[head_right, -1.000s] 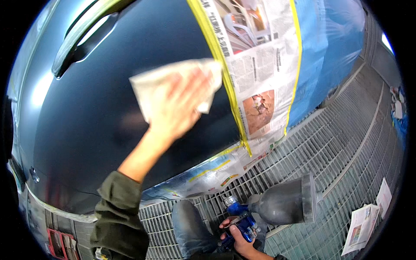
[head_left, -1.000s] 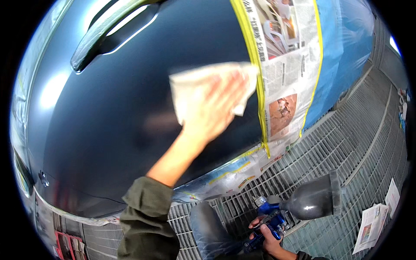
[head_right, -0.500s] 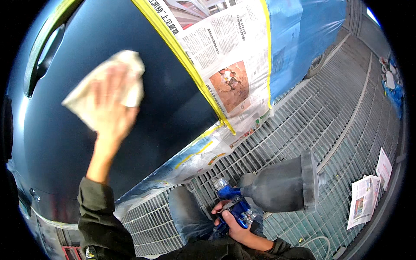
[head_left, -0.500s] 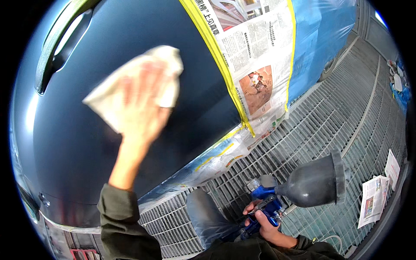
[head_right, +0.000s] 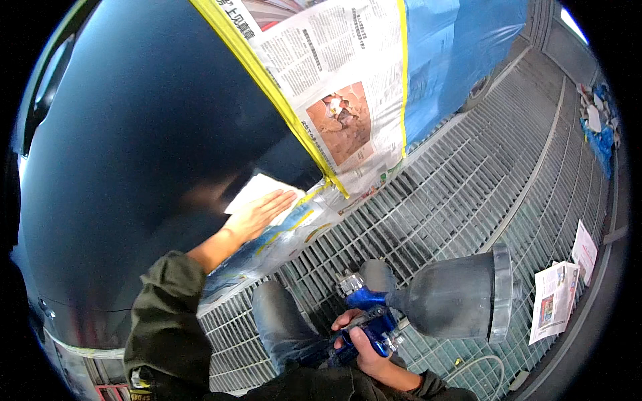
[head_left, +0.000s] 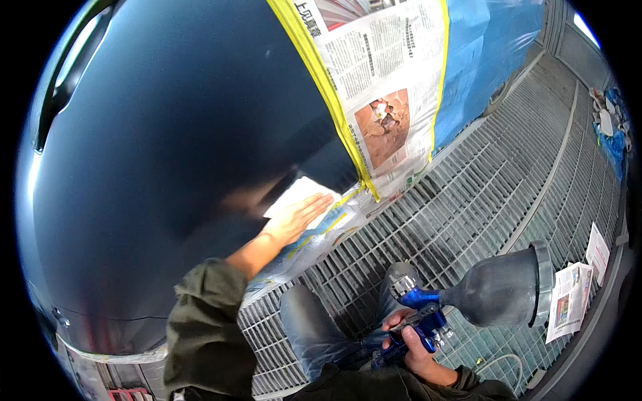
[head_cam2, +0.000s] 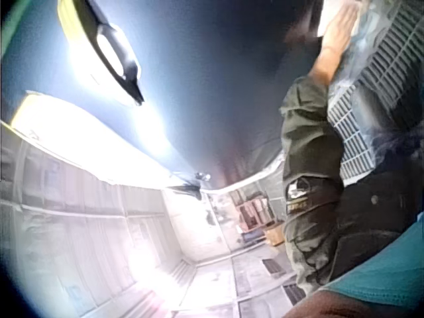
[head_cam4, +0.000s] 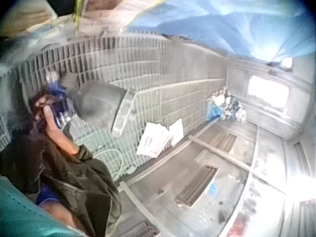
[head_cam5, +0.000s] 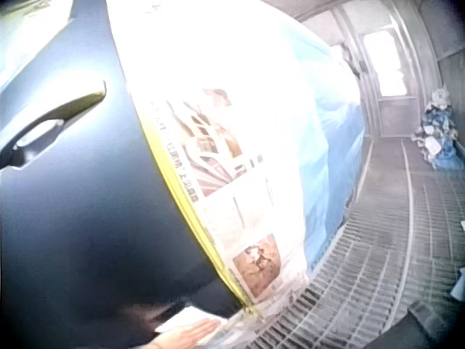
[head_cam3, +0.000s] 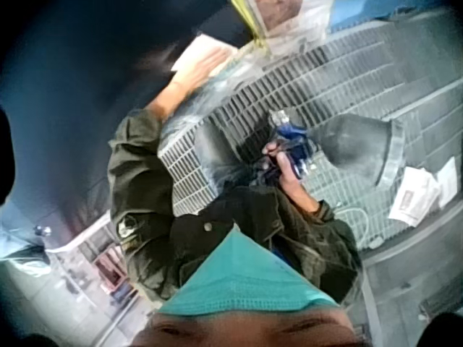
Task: The person wipes the rear quarter panel and door of a blue car with a white cloth, then uses a spray gun to apply a coat of paint. The surrounding areas are masked with newspaper and tape.
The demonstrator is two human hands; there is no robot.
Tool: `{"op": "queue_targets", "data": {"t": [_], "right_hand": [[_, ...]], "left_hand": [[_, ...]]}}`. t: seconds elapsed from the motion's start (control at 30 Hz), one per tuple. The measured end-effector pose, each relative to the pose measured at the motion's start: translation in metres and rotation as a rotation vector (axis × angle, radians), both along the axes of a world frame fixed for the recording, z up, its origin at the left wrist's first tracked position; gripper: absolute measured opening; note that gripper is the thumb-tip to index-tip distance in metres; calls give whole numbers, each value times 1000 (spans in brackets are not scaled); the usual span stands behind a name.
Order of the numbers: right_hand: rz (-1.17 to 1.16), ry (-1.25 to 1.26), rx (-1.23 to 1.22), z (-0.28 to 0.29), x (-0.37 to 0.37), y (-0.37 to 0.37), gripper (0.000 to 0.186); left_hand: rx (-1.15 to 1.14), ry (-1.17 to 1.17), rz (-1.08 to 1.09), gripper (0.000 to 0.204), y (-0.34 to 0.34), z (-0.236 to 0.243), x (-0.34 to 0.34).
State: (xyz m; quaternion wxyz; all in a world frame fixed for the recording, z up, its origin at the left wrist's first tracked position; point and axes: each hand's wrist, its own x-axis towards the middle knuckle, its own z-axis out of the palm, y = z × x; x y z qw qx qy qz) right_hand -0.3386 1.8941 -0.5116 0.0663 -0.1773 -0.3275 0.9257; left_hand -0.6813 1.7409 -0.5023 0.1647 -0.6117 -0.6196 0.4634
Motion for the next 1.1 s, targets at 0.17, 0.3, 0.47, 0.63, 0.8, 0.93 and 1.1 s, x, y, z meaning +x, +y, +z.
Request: {"op": "queue_targets", "data": {"t": [0.17, 0.3, 0.47, 0.63, 0.8, 0.93, 1.1], "right_hand": [[-51, -19, -17, -13, -8, -2, 39], [-33, -10, -11, -9, -8, -3, 39], [-9, -14, 2, -10, 2, -3, 39], [-52, 5, 40, -5, 4, -6, 32], [-18, -9, 120, -1, -4, -21, 38], [7, 14, 133, 0, -10, -34, 35], [1, 34, 146, 7, -17, -47, 34]], "left_hand": [[379, 14, 49, 74, 48, 75, -3], [327, -53, 48, 72, 65, 32, -11], [144, 194, -81, 65, 58, -50, -24], [-48, 233, -61, 62, 19, -68, -12], [-76, 97, 45, 65, -109, -58, 22], [205, -543, 612, 60, -230, -15, 72], [-20, -3, 265, 62, -261, 9, 77]]}}
